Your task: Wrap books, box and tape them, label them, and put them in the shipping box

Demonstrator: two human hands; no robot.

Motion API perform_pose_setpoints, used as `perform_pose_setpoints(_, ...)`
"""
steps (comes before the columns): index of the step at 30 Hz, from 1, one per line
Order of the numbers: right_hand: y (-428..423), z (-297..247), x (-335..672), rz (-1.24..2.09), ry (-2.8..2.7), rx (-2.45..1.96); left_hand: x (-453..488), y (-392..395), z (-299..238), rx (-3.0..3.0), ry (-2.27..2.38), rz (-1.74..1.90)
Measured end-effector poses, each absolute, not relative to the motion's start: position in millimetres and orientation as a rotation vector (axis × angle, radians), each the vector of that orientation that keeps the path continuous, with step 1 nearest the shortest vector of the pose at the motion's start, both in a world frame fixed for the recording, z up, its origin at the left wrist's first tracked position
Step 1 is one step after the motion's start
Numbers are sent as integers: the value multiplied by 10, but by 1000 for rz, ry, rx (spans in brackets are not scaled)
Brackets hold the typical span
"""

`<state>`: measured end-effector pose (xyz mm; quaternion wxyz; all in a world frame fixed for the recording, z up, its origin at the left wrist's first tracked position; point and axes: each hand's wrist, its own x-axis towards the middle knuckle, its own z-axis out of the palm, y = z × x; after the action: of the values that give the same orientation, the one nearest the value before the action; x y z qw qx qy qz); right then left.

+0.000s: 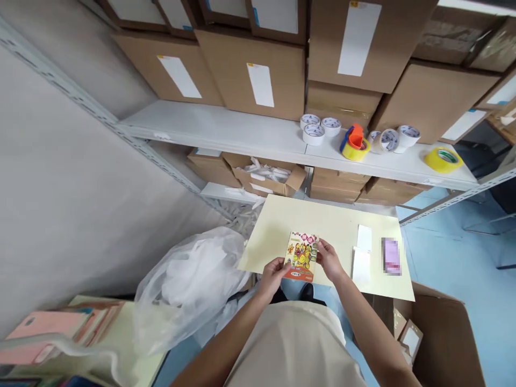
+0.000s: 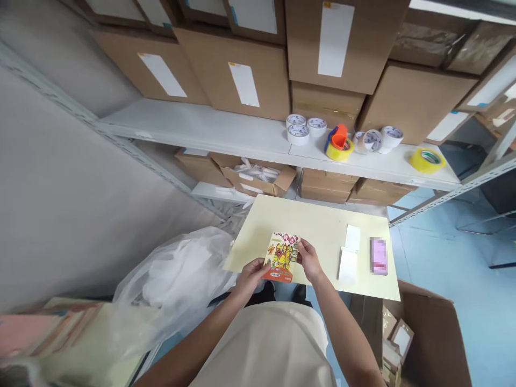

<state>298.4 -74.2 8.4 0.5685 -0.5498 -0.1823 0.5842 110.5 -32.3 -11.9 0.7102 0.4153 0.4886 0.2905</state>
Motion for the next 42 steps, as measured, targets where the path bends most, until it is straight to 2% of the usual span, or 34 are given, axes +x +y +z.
perform_pose_setpoints(9,-597,78,3013,1143,-395,-1426,991,-34,-18,1061,984,585)
perform_pose_setpoints(20,-447,111,2812,1166,-312,-1297,636,213,-181,679,980,557)
perform_pose_setpoints(26,-317,201,2953,1145,-766,-1339,597,329,-72,611,895,464)
perform_pose_setpoints(31,-161,319,3192,973,-1247,-1339,699,410,4,706,867,353)
perform_pose_setpoints(35,-66,375,3258,1105,-1240,-1381,760,468,7,937,943,401)
perform_pose_setpoints(39,33,438,3206,1211,-1039,-1390,718,536,24,785,803,482)
perform_pose_setpoints(42,92,501,3135,1256,-976,-1384,696,553,66,932,778,522)
